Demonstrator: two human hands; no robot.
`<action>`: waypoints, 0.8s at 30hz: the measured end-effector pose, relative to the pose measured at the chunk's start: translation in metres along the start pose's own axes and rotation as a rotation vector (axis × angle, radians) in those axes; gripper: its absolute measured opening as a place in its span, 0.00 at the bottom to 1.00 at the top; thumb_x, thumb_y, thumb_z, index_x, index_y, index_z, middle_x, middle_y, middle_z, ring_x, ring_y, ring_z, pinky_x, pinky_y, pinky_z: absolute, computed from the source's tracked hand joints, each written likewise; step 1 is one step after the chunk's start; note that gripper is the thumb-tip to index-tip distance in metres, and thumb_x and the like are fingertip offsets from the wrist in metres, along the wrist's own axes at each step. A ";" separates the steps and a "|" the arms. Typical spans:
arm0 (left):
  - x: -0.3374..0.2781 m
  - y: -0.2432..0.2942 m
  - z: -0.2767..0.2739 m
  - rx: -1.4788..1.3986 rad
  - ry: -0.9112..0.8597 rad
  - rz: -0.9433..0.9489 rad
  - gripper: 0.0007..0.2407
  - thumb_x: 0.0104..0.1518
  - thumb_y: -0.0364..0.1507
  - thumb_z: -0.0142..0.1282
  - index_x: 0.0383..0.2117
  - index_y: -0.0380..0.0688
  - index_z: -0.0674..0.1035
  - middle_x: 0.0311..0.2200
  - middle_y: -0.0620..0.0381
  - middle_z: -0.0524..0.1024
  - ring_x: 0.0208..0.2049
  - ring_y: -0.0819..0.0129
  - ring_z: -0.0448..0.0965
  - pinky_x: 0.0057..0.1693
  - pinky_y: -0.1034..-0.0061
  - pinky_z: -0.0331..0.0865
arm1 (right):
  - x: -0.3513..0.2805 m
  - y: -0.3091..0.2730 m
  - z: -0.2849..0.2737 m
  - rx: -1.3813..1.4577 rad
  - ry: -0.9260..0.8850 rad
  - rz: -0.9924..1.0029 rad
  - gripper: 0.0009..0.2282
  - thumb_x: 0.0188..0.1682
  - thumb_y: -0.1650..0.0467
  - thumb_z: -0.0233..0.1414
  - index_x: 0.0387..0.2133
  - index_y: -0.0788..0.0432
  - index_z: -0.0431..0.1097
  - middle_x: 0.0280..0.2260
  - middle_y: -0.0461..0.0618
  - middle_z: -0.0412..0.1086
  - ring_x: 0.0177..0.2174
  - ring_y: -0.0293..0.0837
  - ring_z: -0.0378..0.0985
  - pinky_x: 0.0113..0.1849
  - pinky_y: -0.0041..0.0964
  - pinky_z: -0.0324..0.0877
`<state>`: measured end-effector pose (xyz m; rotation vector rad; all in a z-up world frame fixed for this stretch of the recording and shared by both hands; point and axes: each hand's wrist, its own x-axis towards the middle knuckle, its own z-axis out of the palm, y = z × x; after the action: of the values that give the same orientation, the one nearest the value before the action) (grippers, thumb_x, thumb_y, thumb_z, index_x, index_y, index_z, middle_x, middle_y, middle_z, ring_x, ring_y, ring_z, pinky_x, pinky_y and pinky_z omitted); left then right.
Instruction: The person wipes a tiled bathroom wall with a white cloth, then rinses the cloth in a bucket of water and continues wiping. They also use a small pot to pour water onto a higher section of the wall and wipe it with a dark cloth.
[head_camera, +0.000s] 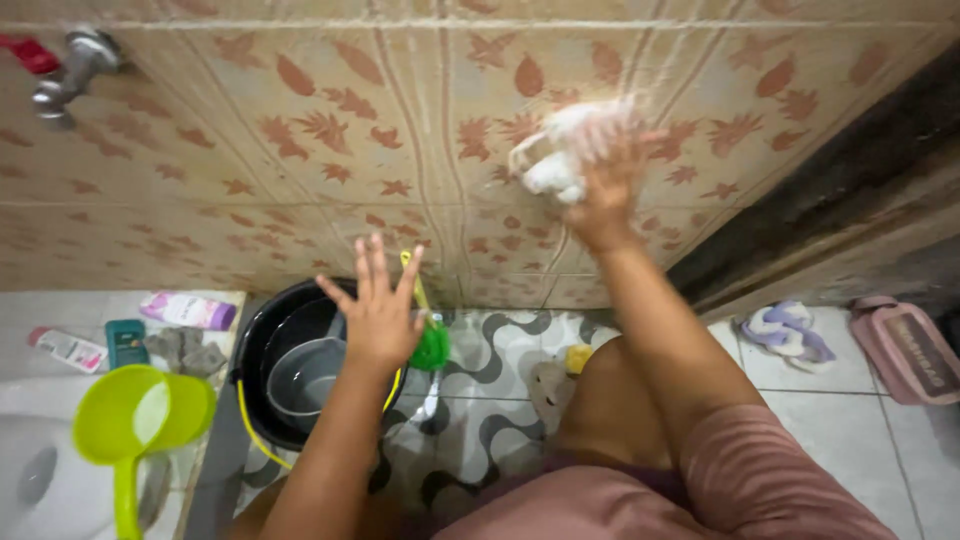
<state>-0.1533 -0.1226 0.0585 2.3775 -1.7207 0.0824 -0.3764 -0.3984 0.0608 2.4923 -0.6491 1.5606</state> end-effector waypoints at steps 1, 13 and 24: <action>0.010 0.015 -0.006 -0.015 0.021 0.033 0.41 0.46 0.38 0.66 0.69 0.66 0.56 0.73 0.40 0.39 0.74 0.43 0.35 0.61 0.17 0.28 | 0.007 0.017 -0.021 -0.096 0.084 0.119 0.33 0.52 0.57 0.63 0.66 0.60 0.62 0.69 0.57 0.55 0.70 0.60 0.44 0.70 0.61 0.35; 0.144 0.087 0.068 0.176 0.314 0.171 0.41 0.55 0.39 0.64 0.75 0.72 0.51 0.74 0.36 0.25 0.73 0.36 0.19 0.65 0.21 0.23 | -0.059 0.034 -0.004 0.015 -0.198 -0.085 0.23 0.46 0.71 0.60 0.59 0.51 0.73 0.65 0.51 0.62 0.68 0.54 0.56 0.69 0.61 0.35; 0.159 0.064 0.125 0.054 0.373 0.278 0.45 0.56 0.48 0.65 0.75 0.71 0.42 0.71 0.39 0.12 0.70 0.30 0.10 0.63 0.16 0.19 | -0.046 0.091 -0.052 -0.114 0.271 0.336 0.38 0.49 0.53 0.53 0.69 0.62 0.52 0.70 0.60 0.47 0.71 0.62 0.41 0.70 0.57 0.40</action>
<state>-0.1728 -0.3148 -0.0291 1.9786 -1.8576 0.5811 -0.4743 -0.4498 0.0338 2.1175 -1.1178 1.8667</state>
